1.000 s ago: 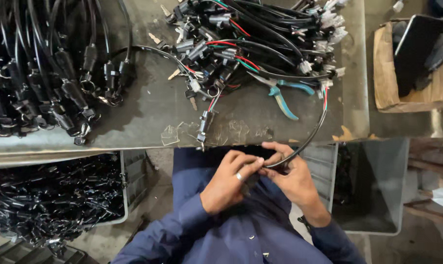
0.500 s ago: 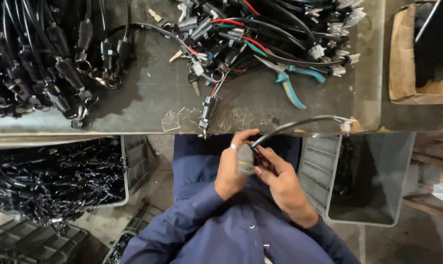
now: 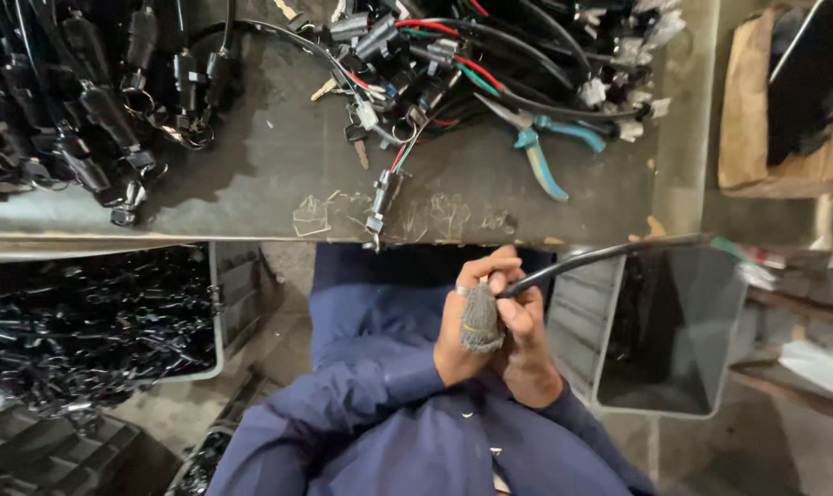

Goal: The person repeatedly strips the outer insulation from black wires using pliers, then places the stripped wires into a pile on the table. The process is performed one wire at a time in a repetitive sequence.

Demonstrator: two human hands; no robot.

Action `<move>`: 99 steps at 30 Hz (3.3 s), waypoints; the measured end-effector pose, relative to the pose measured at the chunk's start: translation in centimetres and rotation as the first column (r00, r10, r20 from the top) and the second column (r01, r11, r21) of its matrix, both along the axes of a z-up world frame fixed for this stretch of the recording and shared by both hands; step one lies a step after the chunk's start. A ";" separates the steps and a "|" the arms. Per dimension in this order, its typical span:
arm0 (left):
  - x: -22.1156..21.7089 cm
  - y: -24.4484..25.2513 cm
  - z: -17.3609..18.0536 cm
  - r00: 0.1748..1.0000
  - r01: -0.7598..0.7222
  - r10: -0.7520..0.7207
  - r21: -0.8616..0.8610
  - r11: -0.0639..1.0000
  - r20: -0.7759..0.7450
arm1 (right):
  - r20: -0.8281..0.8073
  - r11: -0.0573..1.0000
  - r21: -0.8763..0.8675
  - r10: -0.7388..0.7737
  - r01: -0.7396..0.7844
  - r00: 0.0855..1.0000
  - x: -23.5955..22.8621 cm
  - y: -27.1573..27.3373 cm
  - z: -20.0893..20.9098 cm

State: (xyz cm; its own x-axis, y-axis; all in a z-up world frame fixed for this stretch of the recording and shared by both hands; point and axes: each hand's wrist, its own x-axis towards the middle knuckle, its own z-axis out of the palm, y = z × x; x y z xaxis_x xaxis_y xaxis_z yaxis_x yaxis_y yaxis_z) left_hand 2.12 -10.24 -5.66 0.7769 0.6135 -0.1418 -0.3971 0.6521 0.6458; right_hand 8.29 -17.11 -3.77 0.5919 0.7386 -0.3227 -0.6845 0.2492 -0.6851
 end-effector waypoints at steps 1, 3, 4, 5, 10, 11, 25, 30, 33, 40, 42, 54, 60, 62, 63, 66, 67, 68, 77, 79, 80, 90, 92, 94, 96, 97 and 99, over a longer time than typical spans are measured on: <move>0.9 0.0 0.1 0.997 -0.062 0.060 0.029 0.998 0.045 | 0.251 0.996 -0.046 0.091 -0.082 0.964 1.1 0.8 1.4; 1.2 0.7 0.1 0.979 -0.136 0.148 -0.087 0.987 0.143 | 0.644 0.963 -0.182 0.270 -0.200 0.715 3.2 2.2 3.5; 1.2 1.3 0.0 0.960 -0.126 0.175 -0.224 0.966 0.217 | 0.735 0.969 -0.162 0.244 -0.185 0.633 4.7 2.4 4.4; 1.1 2.1 -0.1 0.935 -0.102 0.212 -0.357 0.929 0.285 | 0.814 0.975 -0.142 0.214 -0.172 0.540 6.4 2.9 4.9; 0.2 7.6 -0.7 0.983 -0.138 0.161 0.221 0.965 -0.089 | 0.773 0.741 -0.247 0.540 0.625 -0.335 11.9 6.6 2.5; 0.2 8.2 -0.8 0.987 -0.156 0.162 0.346 0.925 0.010 | 0.756 0.726 -0.241 0.557 0.644 -0.344 12.5 7.2 1.9; -2.3 10.5 3.0 0.977 0.211 -0.186 0.432 0.877 -0.099 | 0.562 0.816 -0.537 0.536 -0.215 0.630 1.6 -5.3 -1.2; -3.9 9.3 5.3 0.918 0.389 -0.384 0.037 0.921 -0.101 | 0.895 0.893 -0.441 0.445 -0.092 0.035 6.2 -2.4 -0.3; -5.0 8.6 5.4 0.911 0.406 -0.369 0.244 0.881 -0.183 | 0.900 0.893 -0.432 0.416 -0.129 -0.132 8.5 -0.4 1.3; -5.6 7.8 3.2 0.928 0.313 -0.240 0.247 0.917 -0.284 | 0.796 0.795 -0.591 0.547 -0.135 -0.258 7.7 1.2 5.2; -5.4 8.1 2.5 0.917 0.327 -0.124 0.539 0.776 -0.378 | 0.752 0.748 -0.658 0.644 -0.086 -0.141 6.4 0.5 5.3; -4.6 8.8 -1.6 0.783 0.560 -0.208 0.519 0.646 -0.586 | 0.640 0.671 -0.738 0.731 0.075 -0.239 6.6 -3.0 -1.6; -4.6 9.6 -1.7 0.825 0.538 -0.261 0.555 0.634 -0.502 | 0.650 0.628 -0.755 0.755 -0.186 -0.087 8.3 -2.7 -4.2; -4.8 9.6 -1.4 0.803 0.552 -0.275 0.486 0.677 -0.528 | 0.642 0.618 -0.758 0.763 -0.207 -0.074 8.8 -2.8 -5.0; -4.8 9.6 -1.1 0.786 0.564 -0.248 0.494 0.662 -0.566 | 0.664 0.639 -0.742 0.742 -0.203 -0.093 8.9 -2.8 -5.3; -4.8 8.9 -0.4 0.728 0.603 -0.113 0.553 0.575 -0.676 | 0.655 0.639 -0.754 0.749 -0.149 -0.101 8.8 -2.8 -5.1; -4.7 8.5 -0.2 0.706 0.617 -0.029 0.593 0.517 -0.708 | 0.640 0.629 -0.768 0.763 -0.125 -0.095 8.6 -2.7 -4.8; -4.7 8.1 -0.1 0.680 0.634 0.056 0.625 0.456 -0.731 | 0.648 0.642 -0.761 0.752 -0.092 -0.122 8.1 -2.7 -4.4; -5.1 7.5 -1.2 0.641 0.641 0.344 0.725 0.252 -0.686 | 0.454 0.452 -0.891 0.888 0.039 0.073 4.5 -1.9 -0.7; -5.5 7.9 -1.1 0.651 0.638 0.292 0.713 0.291 -0.701 | 0.458 0.470 -0.878 0.880 -0.088 0.128 4.3 -1.6 -0.3; -5.7 7.9 -1.0 0.655 0.637 0.265 0.705 0.311 -0.708 | 0.472 0.487 -0.867 0.870 -0.104 0.140 4.2 -1.6 -0.2; -6.2 8.4 0.4 0.643 0.677 0.240 0.687 0.265 -0.727 | 0.589 0.603 -0.794 0.793 -0.072 0.155 2.9 -3.9 -5.8; -6.3 9.4 0.9 0.734 0.621 0.083 0.715 0.321 -0.674 | 0.626 0.641 -0.766 0.762 -0.054 0.168 3.3 -4.0 -6.9; -6.8 10.2 1.6 0.862 0.500 -0.215 0.697 0.514 -0.460 | 0.713 0.727 -0.681 0.685 -0.086 0.151 3.7 -3.3 -7.5; -7.5 10.3 2.2 0.812 0.584 -0.506 0.400 0.707 -0.291 | 0.856 0.857 -0.465 0.499 -0.225 0.134 4.4 -2.1 -7.5; -7.7 10.0 2.5 0.727 0.683 -0.653 0.127 0.719 -0.214 | 0.909 0.893 -0.343 0.394 -0.291 0.135 5.0 -1.3 -7.3; -7.8 9.6 3.1 0.703 0.704 -0.685 0.047 0.709 -0.190 | 0.888 0.854 -0.324 0.423 -0.406 0.181 5.9 0.0 -6.0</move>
State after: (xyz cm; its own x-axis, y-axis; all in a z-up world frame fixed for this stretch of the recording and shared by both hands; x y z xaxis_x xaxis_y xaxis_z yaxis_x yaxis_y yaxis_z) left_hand -5.69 -0.62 -2.53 0.9633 -0.0740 -0.2579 0.2461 0.6270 0.7392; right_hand 14.15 -17.14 -9.79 0.0958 0.9788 0.1809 0.3889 0.1305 -0.9120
